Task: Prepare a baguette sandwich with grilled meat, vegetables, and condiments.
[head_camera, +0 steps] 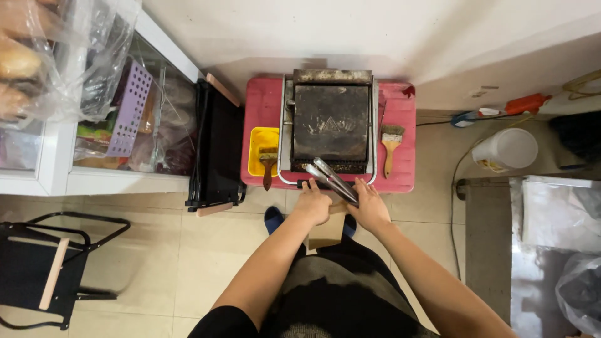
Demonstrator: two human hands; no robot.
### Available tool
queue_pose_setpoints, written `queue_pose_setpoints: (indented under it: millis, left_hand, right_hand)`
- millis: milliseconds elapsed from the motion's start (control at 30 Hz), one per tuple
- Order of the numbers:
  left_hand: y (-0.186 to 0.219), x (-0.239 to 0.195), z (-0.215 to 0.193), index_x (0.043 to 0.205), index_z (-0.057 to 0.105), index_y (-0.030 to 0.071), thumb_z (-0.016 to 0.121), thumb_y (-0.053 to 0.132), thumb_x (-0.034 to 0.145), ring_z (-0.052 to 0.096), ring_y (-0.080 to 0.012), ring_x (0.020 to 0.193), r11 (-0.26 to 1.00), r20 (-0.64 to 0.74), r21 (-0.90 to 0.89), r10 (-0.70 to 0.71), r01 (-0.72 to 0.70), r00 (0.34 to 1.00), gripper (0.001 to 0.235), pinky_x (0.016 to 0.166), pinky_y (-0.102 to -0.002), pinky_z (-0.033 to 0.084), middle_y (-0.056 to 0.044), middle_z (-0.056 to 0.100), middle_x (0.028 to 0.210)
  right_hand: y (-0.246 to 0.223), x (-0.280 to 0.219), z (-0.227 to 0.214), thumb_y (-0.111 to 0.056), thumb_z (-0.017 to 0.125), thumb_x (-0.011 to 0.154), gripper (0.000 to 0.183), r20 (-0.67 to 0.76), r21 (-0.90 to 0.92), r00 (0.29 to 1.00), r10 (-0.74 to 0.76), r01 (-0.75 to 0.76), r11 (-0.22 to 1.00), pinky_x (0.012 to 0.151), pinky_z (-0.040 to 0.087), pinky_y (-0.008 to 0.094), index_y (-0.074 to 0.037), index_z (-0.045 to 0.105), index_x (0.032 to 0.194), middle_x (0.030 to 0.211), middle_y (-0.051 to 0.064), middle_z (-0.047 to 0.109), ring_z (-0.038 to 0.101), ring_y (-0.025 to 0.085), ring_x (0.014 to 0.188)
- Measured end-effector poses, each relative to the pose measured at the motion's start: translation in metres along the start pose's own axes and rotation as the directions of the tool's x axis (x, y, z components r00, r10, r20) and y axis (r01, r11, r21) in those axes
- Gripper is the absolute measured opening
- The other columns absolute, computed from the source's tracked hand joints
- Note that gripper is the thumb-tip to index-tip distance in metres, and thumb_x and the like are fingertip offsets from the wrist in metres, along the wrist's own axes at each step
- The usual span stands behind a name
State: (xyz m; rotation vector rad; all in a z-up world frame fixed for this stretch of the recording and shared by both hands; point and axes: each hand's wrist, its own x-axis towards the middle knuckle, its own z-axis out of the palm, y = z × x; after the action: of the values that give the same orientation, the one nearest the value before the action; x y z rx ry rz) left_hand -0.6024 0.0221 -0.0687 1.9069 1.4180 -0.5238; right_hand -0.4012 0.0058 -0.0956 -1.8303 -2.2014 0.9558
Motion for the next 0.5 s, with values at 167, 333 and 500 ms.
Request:
queue_pose_setpoints:
  millis: [167, 333, 500]
  left_hand:
    - [-0.010, 0.020, 0.025, 0.120, 0.076, 0.022, 0.060, 0.023, 0.094, 0.029, -0.0600, 0.144, 1.000, -0.101, 0.008, 0.003, -0.002, 0.995, 0.031, 0.118, -0.054, 0.034, -0.038, 0.021, 0.160]
    - [-0.008, 0.008, -0.007, 0.117, 0.077, 0.026, 0.062, 0.018, 0.090, 0.039, -0.0532, 0.141, 0.999, -0.094, -0.029, -0.027, 0.024, 0.995, 0.033, 0.114, -0.049, 0.040, -0.033, 0.032, 0.158]
    - [-0.020, 0.014, -0.007, 0.117, 0.077, 0.029, 0.062, 0.015, 0.090, 0.062, -0.0394, 0.124, 1.000, -0.102, -0.019, 0.000, -0.002, 0.995, 0.034, 0.103, -0.047, 0.052, -0.024, 0.058, 0.143]
  right_hand:
    - [-0.002, 0.000, -0.003, -0.025, 0.072, 0.081, 0.079, 0.012, 0.036, 1.000, 0.009, -0.009, 0.999, 0.123, 0.028, 0.045, 0.005, 0.039, 0.146, 0.141, 0.020, 0.056, 0.042, 0.033, 0.144]
    - [-0.001, -0.001, 0.001, -0.026, 0.073, 0.081, 0.064, -0.042, 0.085, 0.999, 0.026, -0.023, 0.996, 0.110, 0.040, 0.045, 0.001, 0.049, 0.134, 0.150, 0.025, 0.049, 0.046, 0.039, 0.139]
    - [-0.014, -0.003, -0.010, -0.032, 0.068, 0.085, 0.069, 0.015, 0.179, 0.987, 0.162, -0.162, 0.970, 0.103, 0.049, 0.045, -0.002, 0.045, 0.143, 0.138, 0.017, 0.061, 0.060, 0.037, 0.124]
